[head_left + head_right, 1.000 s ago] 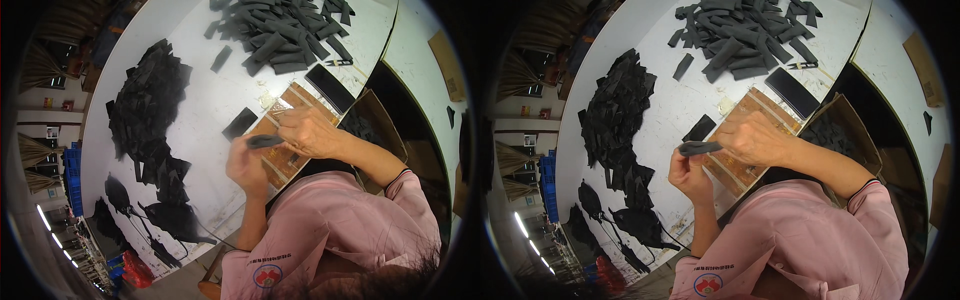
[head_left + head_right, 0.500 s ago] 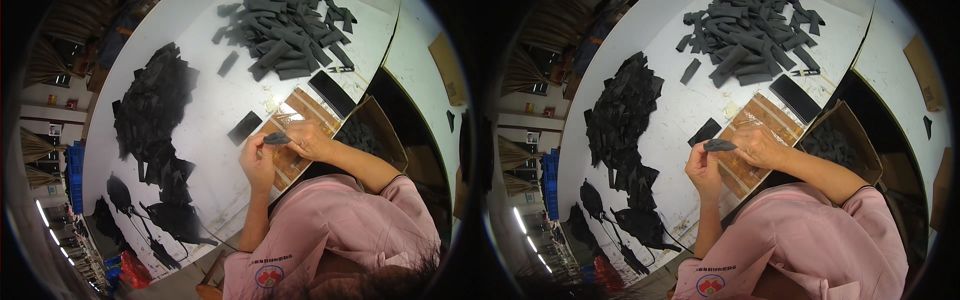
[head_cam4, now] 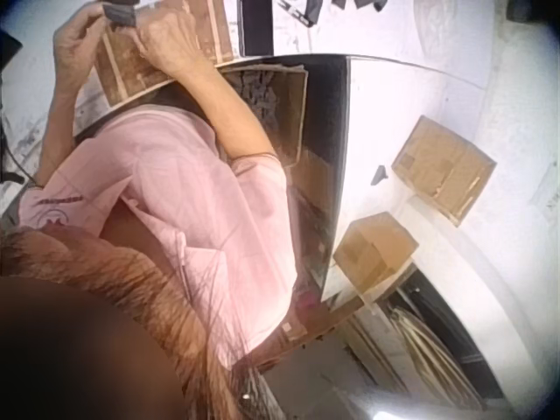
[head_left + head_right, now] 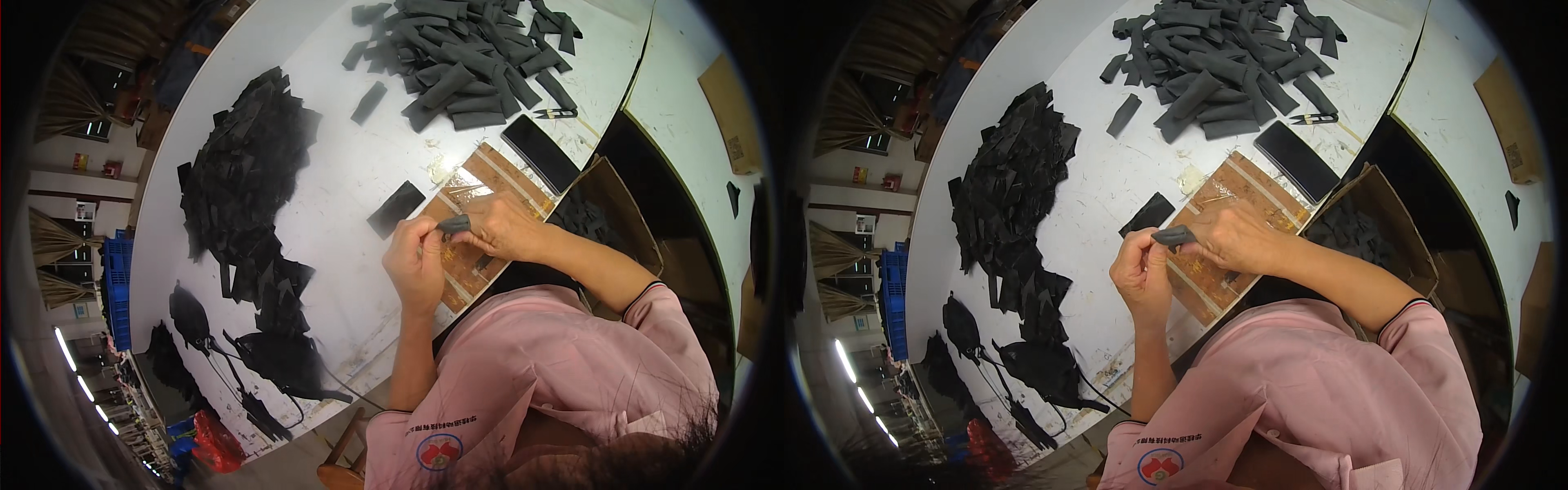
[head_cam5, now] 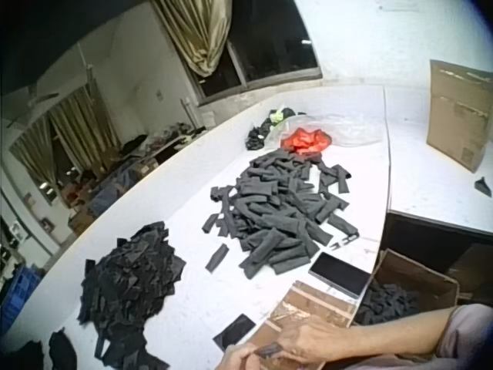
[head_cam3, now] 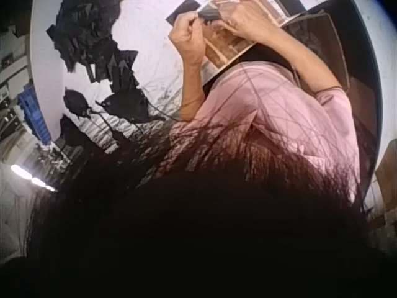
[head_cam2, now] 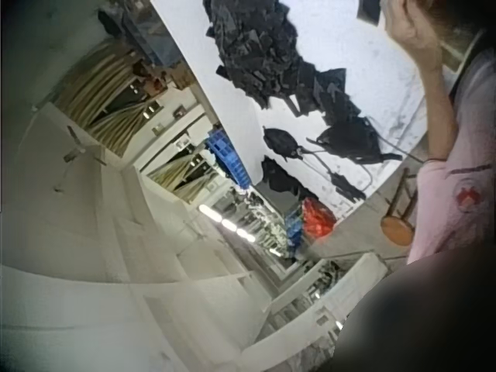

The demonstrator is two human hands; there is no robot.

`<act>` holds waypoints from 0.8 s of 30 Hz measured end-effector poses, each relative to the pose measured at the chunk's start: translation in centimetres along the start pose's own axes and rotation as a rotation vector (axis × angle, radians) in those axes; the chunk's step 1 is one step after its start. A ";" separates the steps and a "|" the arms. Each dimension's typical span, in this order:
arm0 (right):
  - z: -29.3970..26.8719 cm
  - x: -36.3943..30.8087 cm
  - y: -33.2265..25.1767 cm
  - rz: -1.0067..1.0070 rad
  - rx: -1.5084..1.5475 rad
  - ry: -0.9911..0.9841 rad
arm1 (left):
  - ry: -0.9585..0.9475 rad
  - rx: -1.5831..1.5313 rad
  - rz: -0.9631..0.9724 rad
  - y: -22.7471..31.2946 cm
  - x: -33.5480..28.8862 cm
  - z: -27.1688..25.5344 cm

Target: Applying adhesive and assembling small black foam and rubber components for footwear on an industrial workbench.

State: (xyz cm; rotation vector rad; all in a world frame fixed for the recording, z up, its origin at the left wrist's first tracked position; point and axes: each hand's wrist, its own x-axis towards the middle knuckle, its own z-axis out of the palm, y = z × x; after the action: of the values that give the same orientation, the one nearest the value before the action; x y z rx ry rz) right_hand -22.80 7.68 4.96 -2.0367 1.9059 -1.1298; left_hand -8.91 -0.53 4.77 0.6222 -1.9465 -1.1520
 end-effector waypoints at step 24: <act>1.1 -1.1 1.2 0.090 0.029 -0.080 | 0.028 -0.607 -0.256 -0.1 -0.8 1.2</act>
State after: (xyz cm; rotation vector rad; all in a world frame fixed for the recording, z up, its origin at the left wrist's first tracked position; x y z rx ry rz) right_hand -23.04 7.97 2.99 -1.9293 1.9103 -1.0329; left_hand -9.45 0.65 4.04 0.5536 -1.4029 -1.7806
